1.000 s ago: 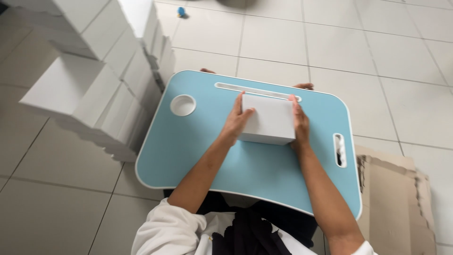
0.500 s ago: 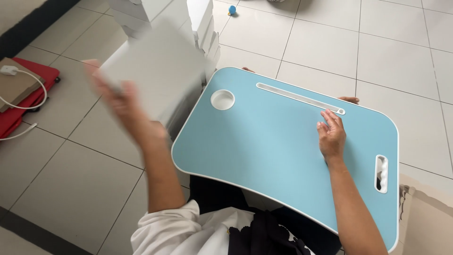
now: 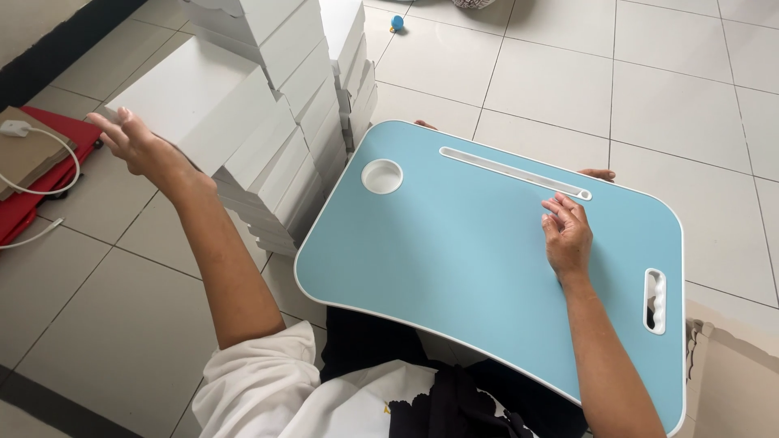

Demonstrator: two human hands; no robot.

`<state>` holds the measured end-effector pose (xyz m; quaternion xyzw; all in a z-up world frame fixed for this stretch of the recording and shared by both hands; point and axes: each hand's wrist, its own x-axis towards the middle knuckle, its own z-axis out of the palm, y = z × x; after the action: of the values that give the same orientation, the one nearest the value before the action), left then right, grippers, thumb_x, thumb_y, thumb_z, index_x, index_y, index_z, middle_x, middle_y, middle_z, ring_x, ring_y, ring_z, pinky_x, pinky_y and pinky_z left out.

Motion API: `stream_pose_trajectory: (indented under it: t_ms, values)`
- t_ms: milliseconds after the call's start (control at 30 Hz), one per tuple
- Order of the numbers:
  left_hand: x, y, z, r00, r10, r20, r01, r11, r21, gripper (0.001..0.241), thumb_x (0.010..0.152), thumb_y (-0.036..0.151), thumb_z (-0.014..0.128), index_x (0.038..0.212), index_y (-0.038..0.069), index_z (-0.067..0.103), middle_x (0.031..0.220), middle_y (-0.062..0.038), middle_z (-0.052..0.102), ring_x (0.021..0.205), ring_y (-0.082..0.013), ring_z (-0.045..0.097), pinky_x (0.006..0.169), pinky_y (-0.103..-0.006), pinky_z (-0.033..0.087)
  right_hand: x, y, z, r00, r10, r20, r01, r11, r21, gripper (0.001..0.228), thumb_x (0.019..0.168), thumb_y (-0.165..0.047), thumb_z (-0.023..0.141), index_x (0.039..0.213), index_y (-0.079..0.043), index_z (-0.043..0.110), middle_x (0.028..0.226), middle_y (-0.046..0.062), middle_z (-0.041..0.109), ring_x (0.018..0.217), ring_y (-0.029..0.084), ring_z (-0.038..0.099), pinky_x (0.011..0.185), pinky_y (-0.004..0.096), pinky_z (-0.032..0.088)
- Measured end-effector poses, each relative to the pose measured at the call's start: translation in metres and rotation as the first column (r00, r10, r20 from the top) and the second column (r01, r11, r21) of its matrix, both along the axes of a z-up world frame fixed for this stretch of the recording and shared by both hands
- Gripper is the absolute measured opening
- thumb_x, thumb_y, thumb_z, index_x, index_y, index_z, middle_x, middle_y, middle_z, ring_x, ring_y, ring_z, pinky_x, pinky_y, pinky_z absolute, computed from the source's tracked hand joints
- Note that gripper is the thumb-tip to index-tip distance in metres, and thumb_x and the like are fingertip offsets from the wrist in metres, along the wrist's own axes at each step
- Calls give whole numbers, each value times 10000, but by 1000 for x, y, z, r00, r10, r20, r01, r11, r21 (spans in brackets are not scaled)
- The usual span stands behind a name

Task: Folding cardboard templates into small boxes on a lap desk

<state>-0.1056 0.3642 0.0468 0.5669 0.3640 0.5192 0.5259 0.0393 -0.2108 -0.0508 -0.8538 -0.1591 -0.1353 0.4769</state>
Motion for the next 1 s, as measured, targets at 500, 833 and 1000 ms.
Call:
stream_pose_trajectory:
  t_ms: [500, 833, 1000]
  values:
    - [38, -97, -20, 866, 495, -69, -270, 580, 769, 645, 1192, 581, 238, 1718, 319, -29, 1795, 53, -70, 1722, -226, 35, 1450, -561, 168, 1, 2, -4, 999, 13, 36, -12, 999, -38, 250, 951, 5, 582, 1172, 18, 701, 1380, 157, 577, 1238, 257, 590, 1039, 365, 518]
    - [110, -341, -159, 381, -113, -918, 918, -69, 390, 688, 1047, 463, 407, 1599, 73, 279, 1669, -219, 208, 1551, -398, 157, 1161, -706, 175, 31, -7, -69, 966, 86, 244, -40, 981, -188, 249, 916, -61, 608, 1120, -87, 748, 1338, 124, 615, 1294, 325, 587, 1075, 413, 492]
    - [115, -400, -148, 373, -144, -916, 903, -169, 395, 700, 1057, 498, 360, 1611, 78, 277, 1674, -203, 228, 1543, -373, 217, 1183, -632, 230, 1, -18, -44, 829, 289, 480, -76, 906, -416, 303, 932, -68, 597, 1193, 29, 719, 1257, 220, 686, 1242, 381, 623, 1083, 454, 511]
